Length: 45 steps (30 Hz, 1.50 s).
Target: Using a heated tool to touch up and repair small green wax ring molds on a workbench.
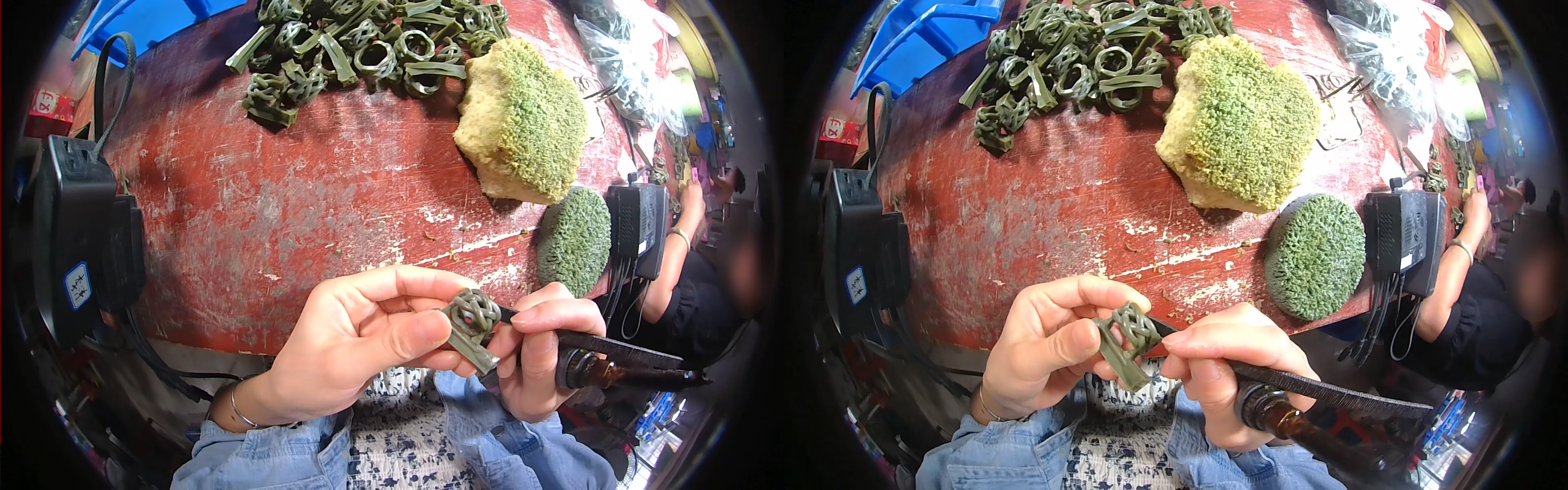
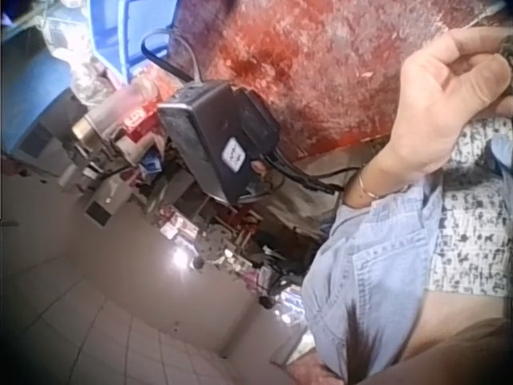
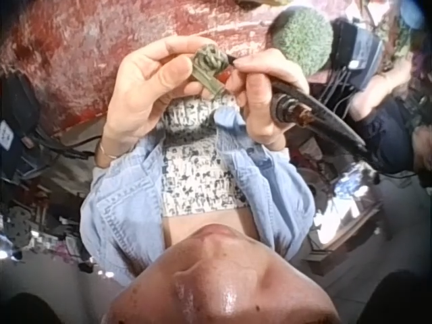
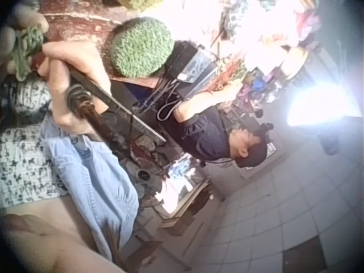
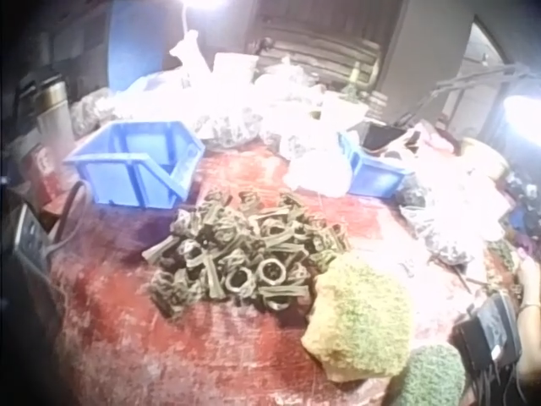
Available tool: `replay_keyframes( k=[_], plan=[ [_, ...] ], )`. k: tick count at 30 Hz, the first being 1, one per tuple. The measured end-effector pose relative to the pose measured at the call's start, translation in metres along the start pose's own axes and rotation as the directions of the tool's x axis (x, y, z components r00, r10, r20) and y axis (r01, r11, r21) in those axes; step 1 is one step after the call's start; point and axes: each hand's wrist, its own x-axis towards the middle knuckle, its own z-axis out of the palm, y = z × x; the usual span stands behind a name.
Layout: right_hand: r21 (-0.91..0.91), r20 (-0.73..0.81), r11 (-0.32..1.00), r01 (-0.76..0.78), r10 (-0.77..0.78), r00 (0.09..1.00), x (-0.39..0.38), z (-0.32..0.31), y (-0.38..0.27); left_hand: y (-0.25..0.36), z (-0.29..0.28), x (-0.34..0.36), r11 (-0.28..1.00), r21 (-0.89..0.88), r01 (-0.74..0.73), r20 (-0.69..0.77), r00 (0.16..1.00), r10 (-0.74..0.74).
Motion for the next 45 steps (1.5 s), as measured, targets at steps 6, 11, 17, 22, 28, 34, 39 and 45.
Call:
replay_keyframes(
  k=[6,11,17,22,28,34,39,45],
  plan=[
    [-0.058,0.093,0.998,-0.022,0.027,0.995,0.005,-0.007,-0.006,0.004,0.0,0.0,0.999,-0.027,0.027,0.068,0.997,-0.025],
    [-0.044,0.18,0.998,-0.052,0.059,0.982,0.011,-0.012,-0.008,0.005,-0.004,0.001,0.998,-0.031,0.046,0.074,0.996,-0.043],
    [-0.128,0.258,0.981,-0.147,0.176,0.95,0.016,-0.018,-0.018,0.004,-0.003,-0.001,0.999,-0.016,0.037,0.068,0.997,-0.036],
    [-0.075,0.305,0.987,-0.139,0.155,0.94,0.02,-0.022,-0.013,0.004,-0.002,-0.002,1.0,-0.02,0.022,0.07,0.997,-0.021],
    [0.166,0.143,0.984,-0.059,0.036,0.989,0.012,-0.018,0.003,0.005,-0.002,-0.001,1.0,-0.006,0.027,0.062,0.998,-0.026],
    [0.155,-0.065,0.97,-0.186,0.197,0.978,0.006,-0.021,-0.006,0.006,-0.001,-0.002,0.999,-0.005,0.047,0.053,0.998,-0.046],
    [0.03,0.095,0.933,-0.358,0.354,0.931,0.007,-0.021,-0.024,0.005,0.0,-0.002,0.999,0.023,0.039,0.028,0.999,-0.039],
    [-0.058,0.225,0.942,-0.331,0.335,0.915,0.012,-0.022,-0.022,0.005,0.0,-0.001,0.998,0.048,0.03,0.033,0.999,-0.032]
  ],
)
